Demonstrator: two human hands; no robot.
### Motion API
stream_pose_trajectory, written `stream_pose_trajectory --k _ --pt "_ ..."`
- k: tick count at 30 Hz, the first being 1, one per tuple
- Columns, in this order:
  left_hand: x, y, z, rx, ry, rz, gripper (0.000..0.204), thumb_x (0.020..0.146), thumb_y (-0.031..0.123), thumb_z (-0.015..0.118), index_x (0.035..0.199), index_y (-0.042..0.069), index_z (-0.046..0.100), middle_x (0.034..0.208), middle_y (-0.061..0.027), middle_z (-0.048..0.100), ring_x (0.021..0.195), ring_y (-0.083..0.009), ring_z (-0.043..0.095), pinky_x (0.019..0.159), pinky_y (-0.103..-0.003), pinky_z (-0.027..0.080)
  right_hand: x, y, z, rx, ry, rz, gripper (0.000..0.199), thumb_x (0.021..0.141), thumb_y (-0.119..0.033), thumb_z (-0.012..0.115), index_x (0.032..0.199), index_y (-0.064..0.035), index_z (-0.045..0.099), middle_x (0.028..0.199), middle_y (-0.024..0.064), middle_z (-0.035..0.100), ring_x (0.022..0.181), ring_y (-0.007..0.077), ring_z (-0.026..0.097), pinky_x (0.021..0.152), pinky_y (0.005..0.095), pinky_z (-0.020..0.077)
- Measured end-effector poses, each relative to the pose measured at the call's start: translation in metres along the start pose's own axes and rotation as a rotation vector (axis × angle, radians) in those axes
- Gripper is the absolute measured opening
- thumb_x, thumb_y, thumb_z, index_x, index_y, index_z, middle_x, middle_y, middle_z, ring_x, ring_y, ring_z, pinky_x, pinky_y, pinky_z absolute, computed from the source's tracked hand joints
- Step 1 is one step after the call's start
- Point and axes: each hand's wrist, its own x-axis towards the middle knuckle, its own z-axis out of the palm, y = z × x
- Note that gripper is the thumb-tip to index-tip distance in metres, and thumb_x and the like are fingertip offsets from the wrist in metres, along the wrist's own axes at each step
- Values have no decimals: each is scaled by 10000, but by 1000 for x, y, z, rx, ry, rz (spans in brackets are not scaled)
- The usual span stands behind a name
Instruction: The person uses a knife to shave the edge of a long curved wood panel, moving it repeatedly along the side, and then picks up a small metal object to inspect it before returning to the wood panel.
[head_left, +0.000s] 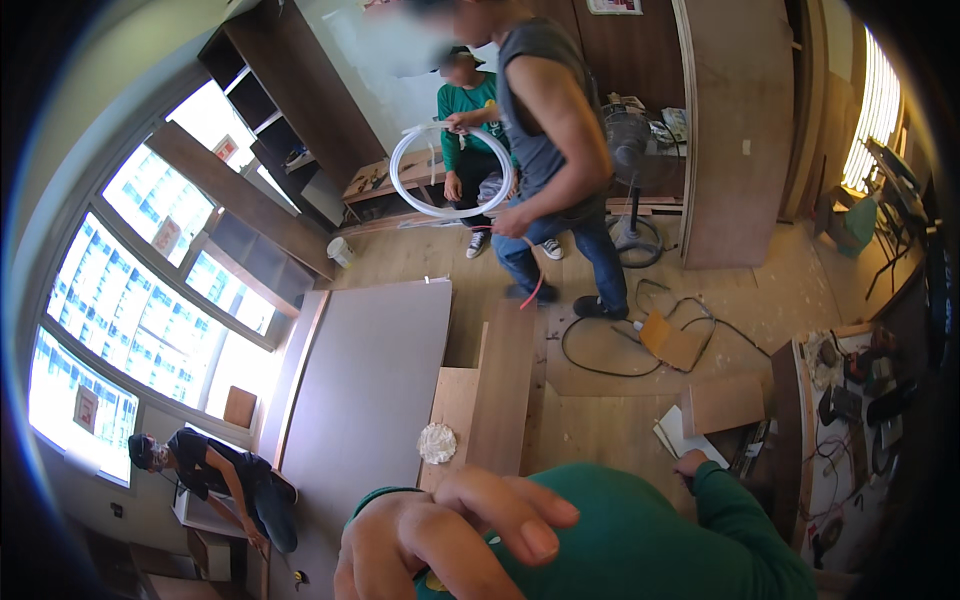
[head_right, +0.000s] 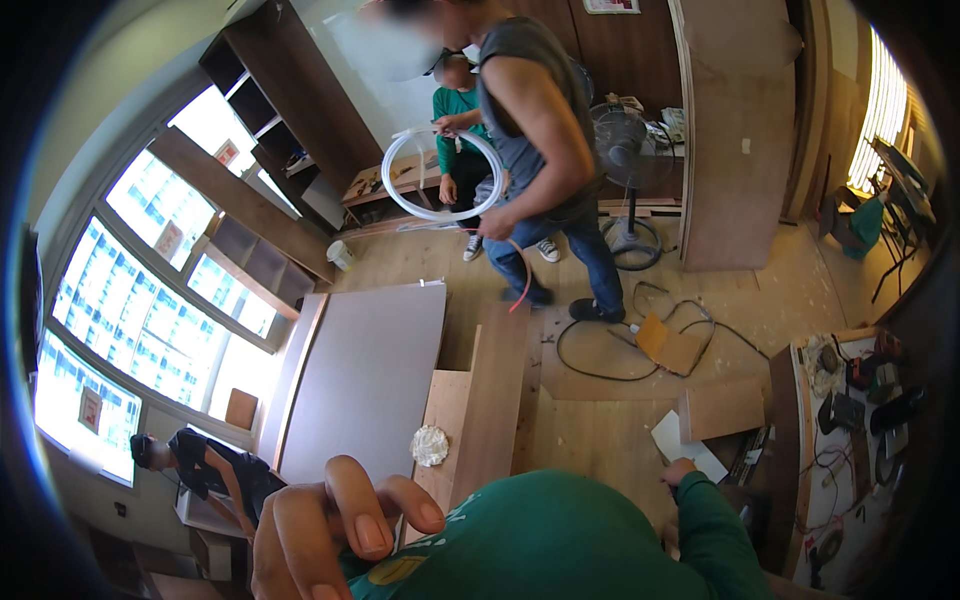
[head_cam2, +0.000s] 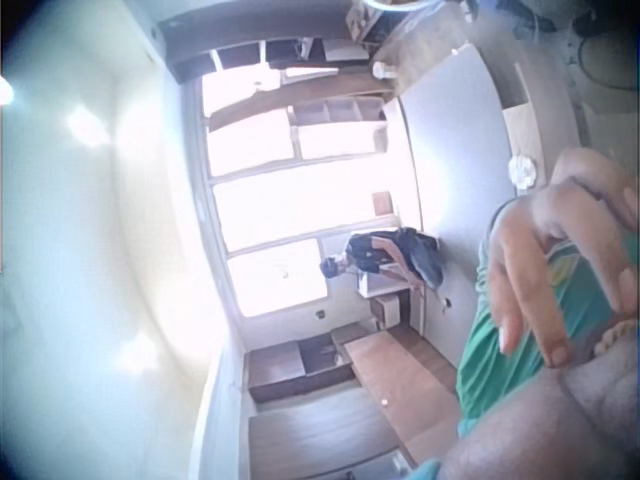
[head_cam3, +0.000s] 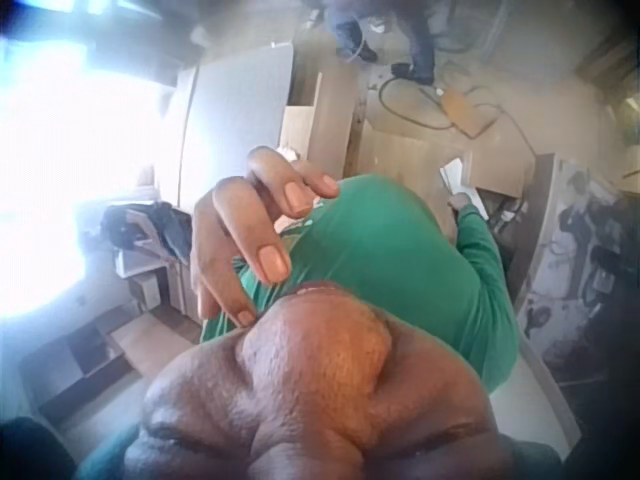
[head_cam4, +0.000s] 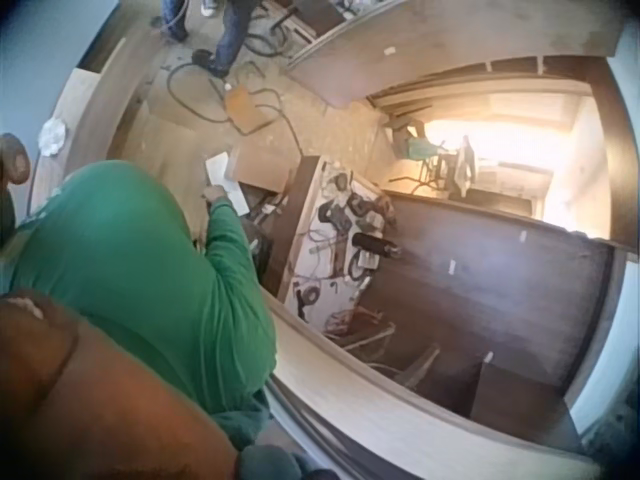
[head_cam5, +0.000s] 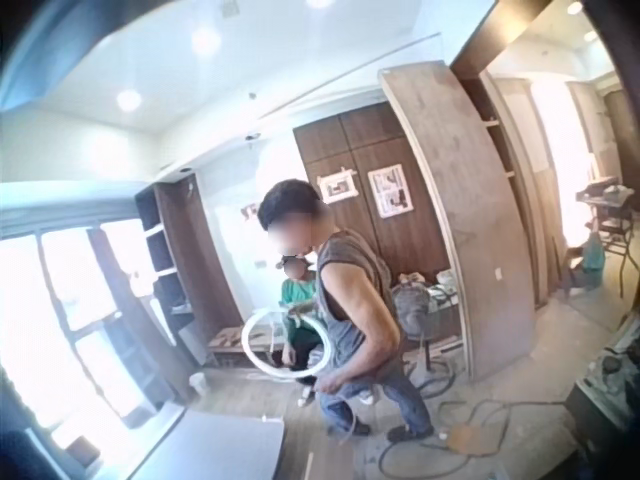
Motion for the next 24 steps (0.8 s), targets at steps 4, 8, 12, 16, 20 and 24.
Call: stream_pose_trajectory --k 4,8,12,16,20,24 --pt "8 -5 24 -18 246 147 267 947 371 602 953 155 759 1205 -124 619 1224 -352 456 1061 -533 373 0 -23 8 193 -14 48 228 822 -139 720 732 66 678 636 165 664 527 254 647 545 378 547" --pt "4 4 35 -45 303 105 280 947 382 594 959 157 760 1212 -126 611 1207 -355 463 1050 -527 379 -26 -42 0 115 -52 45 268 825 -187 717 735 65 702 640 162 675 556 254 664 563 376 544" --pt "-15 7 24 34 119 109 184 904 398 672 964 281 800 1249 -52 585 1274 -330 411 1075 -520 354 -22 -30 5 60 -35 75 275 830 -199 716 742 61 709 650 155 680 552 251 660 561 375 542" --pt "-11 7 32 14 186 109 178 909 388 667 965 283 800 1229 -44 586 1249 -315 426 1066 -512 355 -22 -13 4 -75 -63 121 256 800 -182 749 783 71 716 680 157 693 570 243 667 579 374 548" --pt "9 11 58 -68 280 99 220 910 419 654 952 265 805 1238 -52 575 1228 -298 433 1050 -488 361 -14 -14 7 -68 -20 118 245 775 -148 771 813 89 720 700 169 702 594 245 676 598 372 552" --pt "-13 14 33 15 66 48 199 898 435 665 927 295 804 1240 -51 563 1213 -291 436 1024 -463 371 -7 -5 13 -17 -10 123 241 782 -138 764 813 98 721 707 177 705 598 255 677 601 372 552"
